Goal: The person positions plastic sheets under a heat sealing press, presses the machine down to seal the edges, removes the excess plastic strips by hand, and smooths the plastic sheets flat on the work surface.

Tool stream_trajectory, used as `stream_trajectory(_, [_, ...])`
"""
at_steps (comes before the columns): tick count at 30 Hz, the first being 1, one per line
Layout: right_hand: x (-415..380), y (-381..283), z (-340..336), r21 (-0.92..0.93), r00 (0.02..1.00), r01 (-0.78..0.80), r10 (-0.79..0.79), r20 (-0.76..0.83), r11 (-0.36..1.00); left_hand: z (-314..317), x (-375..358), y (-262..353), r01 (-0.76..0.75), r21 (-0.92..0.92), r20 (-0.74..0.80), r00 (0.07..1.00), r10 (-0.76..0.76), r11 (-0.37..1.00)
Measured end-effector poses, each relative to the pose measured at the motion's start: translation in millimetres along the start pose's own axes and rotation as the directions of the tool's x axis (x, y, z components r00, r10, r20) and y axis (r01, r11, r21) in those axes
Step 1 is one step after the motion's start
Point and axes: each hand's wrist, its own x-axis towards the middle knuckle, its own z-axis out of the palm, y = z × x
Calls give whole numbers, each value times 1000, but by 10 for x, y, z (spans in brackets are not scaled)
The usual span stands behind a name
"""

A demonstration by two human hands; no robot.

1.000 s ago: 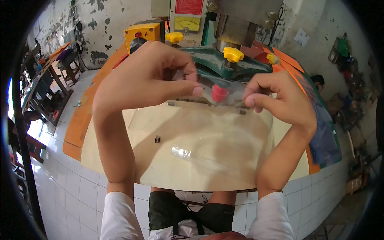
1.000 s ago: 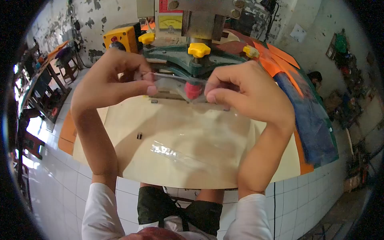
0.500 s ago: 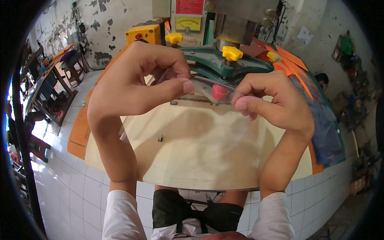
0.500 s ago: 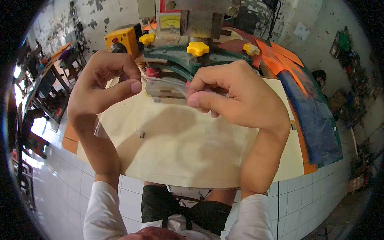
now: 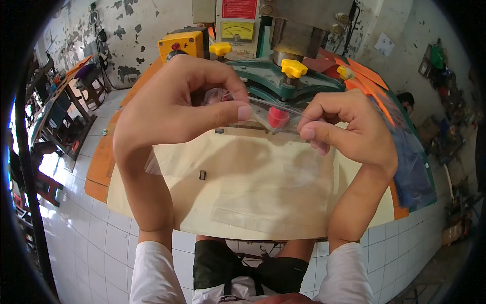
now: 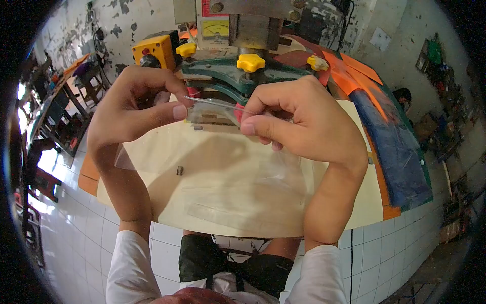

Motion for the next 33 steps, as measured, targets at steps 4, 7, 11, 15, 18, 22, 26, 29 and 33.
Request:
stream_trajectory(4, [-11,-5,-13,-5,1000,-11,11,2,1000,12,28,18,15,7,8,1000,-15,1000])
stream_trajectory(7, [-14,-4,-22,3,998,-65,65,6,998,26,61,-51,-2,-19,18,1000,2,1000])
stream_trajectory(11, [6,43,-25,-16,1000,-10,10,26,1000,46,81,-78,-4,-71,11,1000,4,997])
stream_trajectory(15, [56,80,67,8,997,70,-70,-38,997,93,94,-37,29,-80,8,1000,-29,996])
stream_trajectory(18, [112,66,167,35,991,97,-93,-96,995,131,121,-28,4,-62,22,1000,-2,998])
stream_trajectory(22, [139,69,176,87,994,65,-56,-98,994,136,125,-2,26,-93,44,999,-22,995])
stream_trajectory(26, [155,62,204,179,994,35,-17,-105,983,150,125,11,6,-71,36,999,-3,997])
stream_trajectory(29, [172,53,284,152,983,108,-83,-162,982,154,133,-22,-9,-64,42,999,12,998])
stream_trajectory(33, [172,54,283,157,976,111,-78,-203,981,175,144,-36,-16,-79,43,999,19,997])
